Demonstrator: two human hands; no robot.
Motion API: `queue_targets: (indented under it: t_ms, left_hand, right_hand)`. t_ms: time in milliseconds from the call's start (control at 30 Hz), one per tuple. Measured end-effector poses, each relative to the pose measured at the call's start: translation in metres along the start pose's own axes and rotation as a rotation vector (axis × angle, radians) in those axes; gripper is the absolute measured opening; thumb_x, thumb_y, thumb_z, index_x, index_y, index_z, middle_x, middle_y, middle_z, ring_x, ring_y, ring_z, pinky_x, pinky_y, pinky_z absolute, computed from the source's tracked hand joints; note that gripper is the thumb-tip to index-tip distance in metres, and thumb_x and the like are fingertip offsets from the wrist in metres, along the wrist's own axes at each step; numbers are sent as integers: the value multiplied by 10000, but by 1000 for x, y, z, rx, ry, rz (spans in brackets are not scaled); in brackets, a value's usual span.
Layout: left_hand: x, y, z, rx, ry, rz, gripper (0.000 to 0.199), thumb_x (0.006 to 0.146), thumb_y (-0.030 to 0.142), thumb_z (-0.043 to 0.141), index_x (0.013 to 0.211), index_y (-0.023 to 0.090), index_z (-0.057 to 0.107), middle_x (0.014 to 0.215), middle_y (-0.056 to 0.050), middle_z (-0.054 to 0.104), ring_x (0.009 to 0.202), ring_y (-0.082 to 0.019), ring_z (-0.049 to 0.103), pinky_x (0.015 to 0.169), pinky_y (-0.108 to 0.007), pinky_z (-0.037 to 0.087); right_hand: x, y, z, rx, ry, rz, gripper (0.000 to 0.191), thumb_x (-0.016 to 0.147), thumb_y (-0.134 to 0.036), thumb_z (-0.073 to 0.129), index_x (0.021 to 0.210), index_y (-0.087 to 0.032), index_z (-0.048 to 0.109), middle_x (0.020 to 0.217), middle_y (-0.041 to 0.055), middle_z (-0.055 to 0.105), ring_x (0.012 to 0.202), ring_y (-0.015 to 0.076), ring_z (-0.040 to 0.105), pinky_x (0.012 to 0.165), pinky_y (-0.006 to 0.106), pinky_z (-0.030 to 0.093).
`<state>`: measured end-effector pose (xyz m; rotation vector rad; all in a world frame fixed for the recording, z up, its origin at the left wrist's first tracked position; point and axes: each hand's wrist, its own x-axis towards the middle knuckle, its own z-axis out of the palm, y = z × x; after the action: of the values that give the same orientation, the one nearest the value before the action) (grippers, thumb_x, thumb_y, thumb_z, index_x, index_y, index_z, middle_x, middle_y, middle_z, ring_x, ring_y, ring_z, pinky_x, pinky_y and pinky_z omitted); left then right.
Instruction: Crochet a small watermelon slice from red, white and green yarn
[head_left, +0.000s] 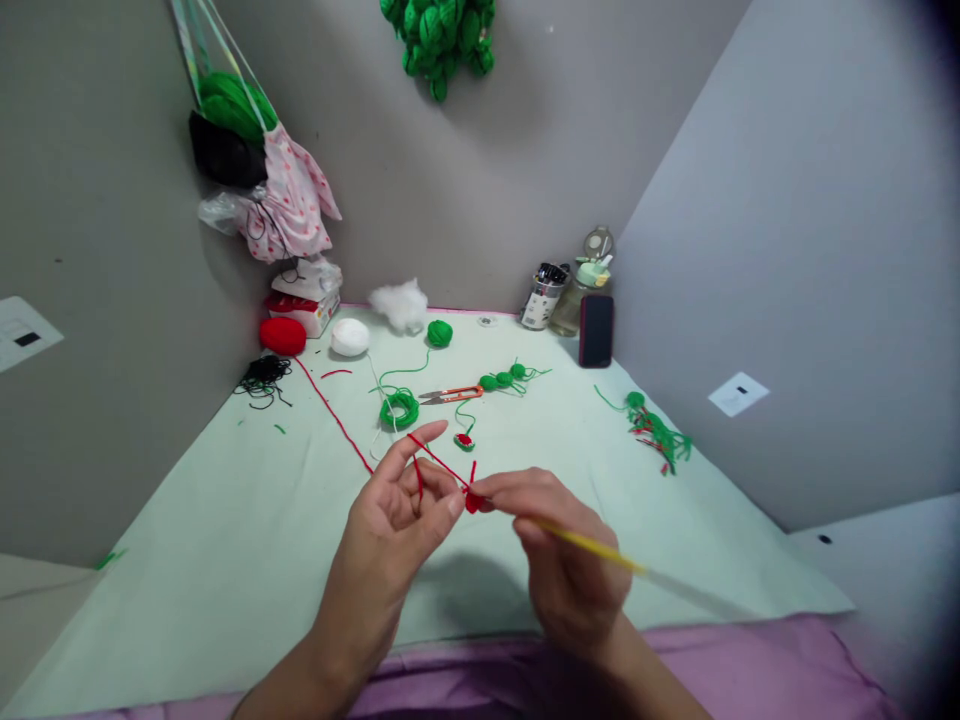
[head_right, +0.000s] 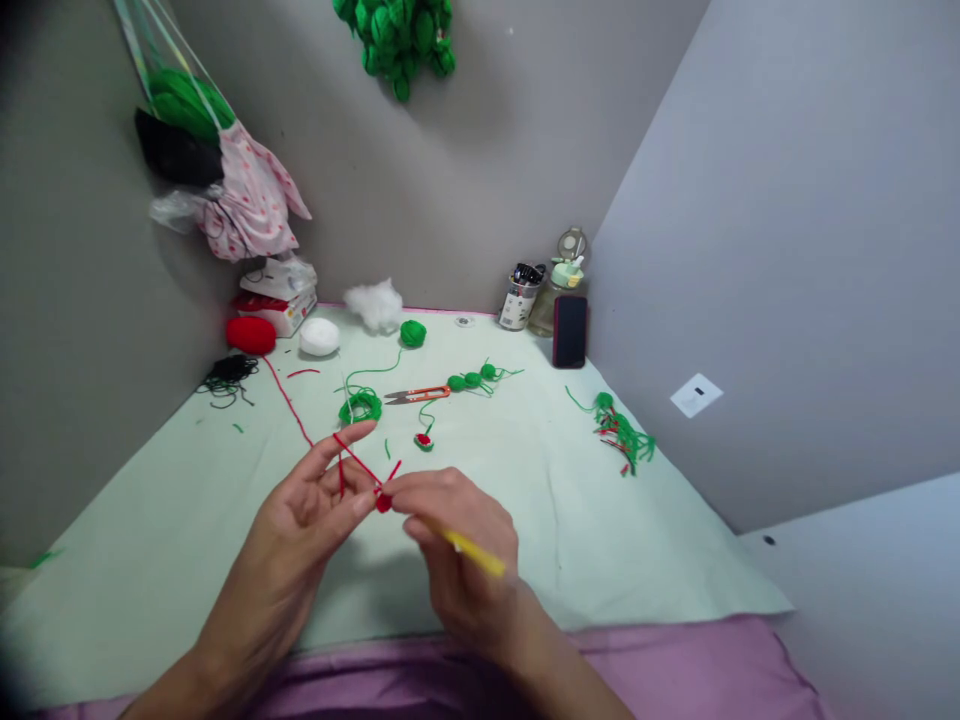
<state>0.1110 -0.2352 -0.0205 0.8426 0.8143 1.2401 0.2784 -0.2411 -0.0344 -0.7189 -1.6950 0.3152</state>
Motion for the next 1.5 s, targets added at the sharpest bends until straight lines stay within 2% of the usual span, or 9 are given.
queue_targets:
  t_ms: [167, 300, 467, 600, 833, 1033, 1167, 1300, 1500]
  left_hand:
    - [1, -5, -1, 89, -13, 49, 590, 873, 331, 877, 1407, 244, 642, 829, 32, 702, 771, -140, 640, 812, -280, 533]
    - [1, -6, -2, 227, 13, 219, 522, 884, 288, 865, 1369, 267, 673, 865, 20, 745, 976, -195, 707, 1005, -344, 524]
    - [0, -13, -9, 372, -19, 552, 536, 934, 114, 785, 1401, 350, 665, 1256, -4, 770, 1125, -185, 730, 1217, -398, 409]
    - [0, -12, -10, 346, -160, 609, 693, 926, 10, 743, 1483, 399, 604, 1044, 25, 797, 1108, -203, 768, 1189, -424, 479]
    - [-6, -7, 6, 180, 12, 450, 491, 909, 139, 811, 1358, 303, 702, 906, 5, 790, 977, -209, 781, 986, -340, 606]
    - [-5, -16, 9, 76, 83, 275, 504, 863, 244, 877, 1335, 276, 700, 847, 11, 750, 874, -190, 759, 879, -297, 606]
    - [-6, -16, 11, -156, 17, -7, 599, 825, 266, 921, 1380, 255, 695, 859, 16, 721, 804, -131, 692, 767, -221, 576]
    - [-6, -10, 12, -366, -23, -282, 632, 809, 237, 934, 1397, 203, 703, 909, 2, 711, 815, -103, 672, 810, -202, 575]
    - [-5, -6, 10, -404, -54, -310, 626, 833, 186, 902, 1420, 167, 684, 942, -12, 739, 833, -109, 705, 896, -234, 595]
  right_hand:
    - [-8, 2, 0, -281, -26, -282, 323, 1009, -40, 612, 1270, -175, 744, 1144, 141, 812, 1049, 211, 785, 837, 327, 690]
    - [-9, 2, 0, -331, -10, -353, 299, 988, -41, 646, 1246, -149, 750, 1117, 166, 822, 1088, 242, 772, 863, 364, 700]
    - [-13, 2, 1, -268, 5, -293, 388, 1008, -56, 639, 1360, -202, 712, 1128, 140, 830, 1052, 244, 791, 842, 390, 705]
    - [-21, 6, 8, -121, 87, -203, 397, 1034, -123, 635, 1385, -294, 705, 1184, 98, 825, 1006, 237, 813, 785, 374, 705]
    - [-21, 7, 17, 63, 196, -126, 345, 1081, -149, 550, 1313, -311, 747, 1134, 85, 818, 913, 209, 797, 669, 345, 687]
    - [-19, 4, 5, -343, 58, -268, 398, 1021, -69, 630, 1371, -237, 717, 1164, 102, 813, 1007, 216, 778, 762, 340, 698]
    - [-21, 7, 2, -534, 61, -395, 424, 910, -10, 765, 1281, -215, 778, 1075, 83, 781, 976, 208, 749, 797, 308, 688]
    - [-18, 9, 6, -259, 94, -221, 372, 1002, -93, 693, 1292, -308, 781, 1056, 56, 765, 937, 191, 754, 769, 317, 673]
    - [-5, 4, 4, 218, 132, 130, 228, 1034, -220, 695, 1180, -339, 825, 982, 47, 784, 890, 181, 757, 734, 295, 645]
